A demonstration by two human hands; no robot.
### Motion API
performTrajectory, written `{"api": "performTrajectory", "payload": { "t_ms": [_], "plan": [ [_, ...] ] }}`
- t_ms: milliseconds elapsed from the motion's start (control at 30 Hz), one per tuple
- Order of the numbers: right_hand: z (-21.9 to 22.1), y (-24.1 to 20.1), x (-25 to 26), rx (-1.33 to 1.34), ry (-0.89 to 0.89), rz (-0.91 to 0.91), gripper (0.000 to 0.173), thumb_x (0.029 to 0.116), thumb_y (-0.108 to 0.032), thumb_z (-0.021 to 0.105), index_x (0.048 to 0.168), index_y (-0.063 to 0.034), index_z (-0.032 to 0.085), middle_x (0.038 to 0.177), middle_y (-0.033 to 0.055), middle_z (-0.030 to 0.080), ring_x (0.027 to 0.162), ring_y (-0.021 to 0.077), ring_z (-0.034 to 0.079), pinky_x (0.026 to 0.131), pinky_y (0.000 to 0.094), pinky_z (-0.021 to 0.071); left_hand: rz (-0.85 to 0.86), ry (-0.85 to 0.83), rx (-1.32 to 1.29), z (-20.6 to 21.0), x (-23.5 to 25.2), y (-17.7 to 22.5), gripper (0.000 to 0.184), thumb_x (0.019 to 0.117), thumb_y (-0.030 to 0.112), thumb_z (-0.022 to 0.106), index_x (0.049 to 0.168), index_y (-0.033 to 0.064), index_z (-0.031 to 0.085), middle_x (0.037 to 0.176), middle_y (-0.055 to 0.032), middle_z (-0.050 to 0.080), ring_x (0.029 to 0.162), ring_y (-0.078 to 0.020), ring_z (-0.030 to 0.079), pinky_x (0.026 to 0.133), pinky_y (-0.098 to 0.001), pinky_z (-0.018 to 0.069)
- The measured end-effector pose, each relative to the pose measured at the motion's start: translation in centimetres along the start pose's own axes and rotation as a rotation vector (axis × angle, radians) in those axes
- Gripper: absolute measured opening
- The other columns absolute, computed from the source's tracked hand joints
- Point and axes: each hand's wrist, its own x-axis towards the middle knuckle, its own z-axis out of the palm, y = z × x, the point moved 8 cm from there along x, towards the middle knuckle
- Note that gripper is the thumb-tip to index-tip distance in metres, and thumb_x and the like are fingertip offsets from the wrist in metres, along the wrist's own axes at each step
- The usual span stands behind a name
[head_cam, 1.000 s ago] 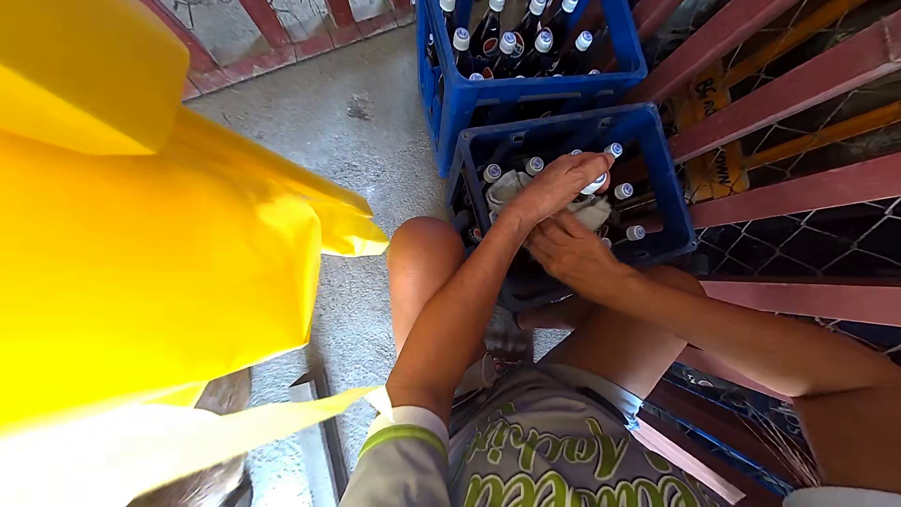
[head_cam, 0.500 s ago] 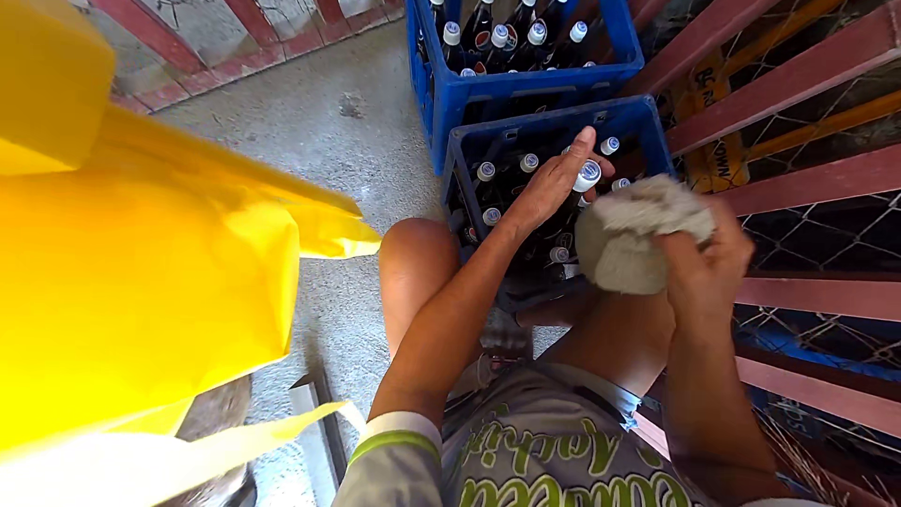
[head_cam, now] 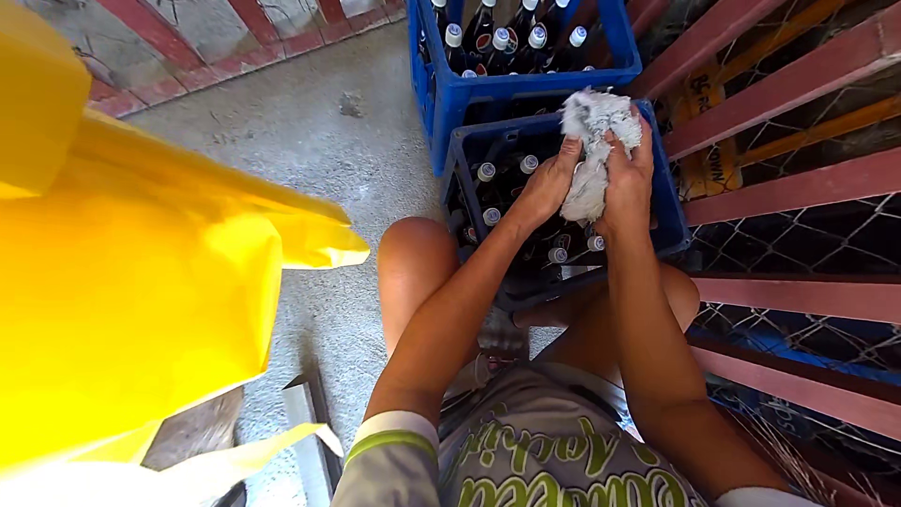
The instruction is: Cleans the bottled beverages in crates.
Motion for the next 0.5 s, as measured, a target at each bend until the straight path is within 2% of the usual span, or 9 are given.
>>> {"api": "performTrajectory", "payload": {
  "t_ms": [67,133,200,267,333,433,500],
  "plan": [
    [-0.1,0.2,-1.0,0.004,0.058,0.009,0.052,0.1062,-0.014,0.044,0.155,-0.0017,0.032,0.144,0.0131,0.052,0.124,0.0128,0.058,0.103,0.0285,0.0509,0.066,-0.003,-0.081,0.2,0.4,-0.5,0.067,0.1132,0.038,0.011,0.139,-0.0064,0.053,0.134,-0.0233,0.06,0.126,-0.0224,0.058,0.111,-0.0402,0.0433],
    [0.9,-0.8,-3.6,-0.131,0.067,-0.108,0.052,0.106,-0.017,0.045,0.153,0.0019,0.035,0.145,0.0159,0.051,0.128,0.0125,0.056,0.106,0.0279,0.0476,0.184,0.063,-0.091,-0.2,0.2,-0.4,0.052,0.114,0.023,0.021,0.137,-0.0108,0.054,0.13,-0.0244,0.062,0.121,-0.0198,0.06,0.109,-0.0334,0.0441],
    [1.8,-1.2,-5.5,-0.176,0.03,-0.186,0.053,0.1058,-0.019,0.048,0.152,0.0037,0.036,0.142,0.0171,0.05,0.126,0.0121,0.055,0.105,0.027,0.0467,0.247,0.111,-0.017,-0.7,-1.0,0.5,0.04,0.1098,0.007,0.034,0.14,-0.0165,0.048,0.134,-0.0289,0.06,0.126,-0.0209,0.058,0.111,-0.0285,0.0399],
    [1.7,-1.1,-5.0,-0.12,0.041,-0.224,0.044,0.1043,-0.013,0.049,0.142,0.007,0.041,0.128,0.0119,0.057,0.114,0.0058,0.06,0.099,0.0231,0.0511,0.251,0.118,-0.007,-0.8,-1.2,0.4,0.039,0.1087,0.005,0.037,0.14,-0.0161,0.048,0.136,-0.0286,0.058,0.127,-0.0196,0.057,0.111,-0.0269,0.0394],
    [1.5,-1.5,-3.3,-0.093,0.019,-0.226,0.039,0.1028,-0.008,0.049,0.138,0.0085,0.045,0.12,0.0103,0.061,0.107,0.0041,0.063,0.095,0.0219,0.0526,0.257,0.11,-0.043,-0.8,-1.2,0.3,0.04,0.107,0.003,0.041,0.142,-0.016,0.046,0.137,-0.0287,0.057,0.128,-0.0188,0.056,0.111,-0.0266,0.0391],
    [1.3,-1.8,-1.8,-0.095,-0.029,-0.176,0.038,0.103,-0.007,0.05,0.139,0.0064,0.046,0.119,0.0089,0.063,0.106,0.0043,0.064,0.095,0.0226,0.0535,0.252,0.127,-0.069,-0.8,-1.4,0.6,0.039,0.1062,0.001,0.042,0.14,-0.0167,0.047,0.135,-0.0286,0.058,0.125,-0.0169,0.056,0.11,-0.0253,0.0395],
    [1.7,-2.2,-2.7,-0.116,-0.075,-0.179,0.046,0.102,-0.008,0.053,0.144,0.0063,0.041,0.127,0.0112,0.06,0.111,0.0059,0.063,0.097,0.0236,0.0535,0.219,0.166,-0.07,-1.0,-2.0,0.9,0.036,0.1044,-0.002,0.045,0.136,-0.0177,0.05,0.13,-0.027,0.06,0.119,-0.0133,0.057,0.106,-0.0215,0.0412]
  ]
}}
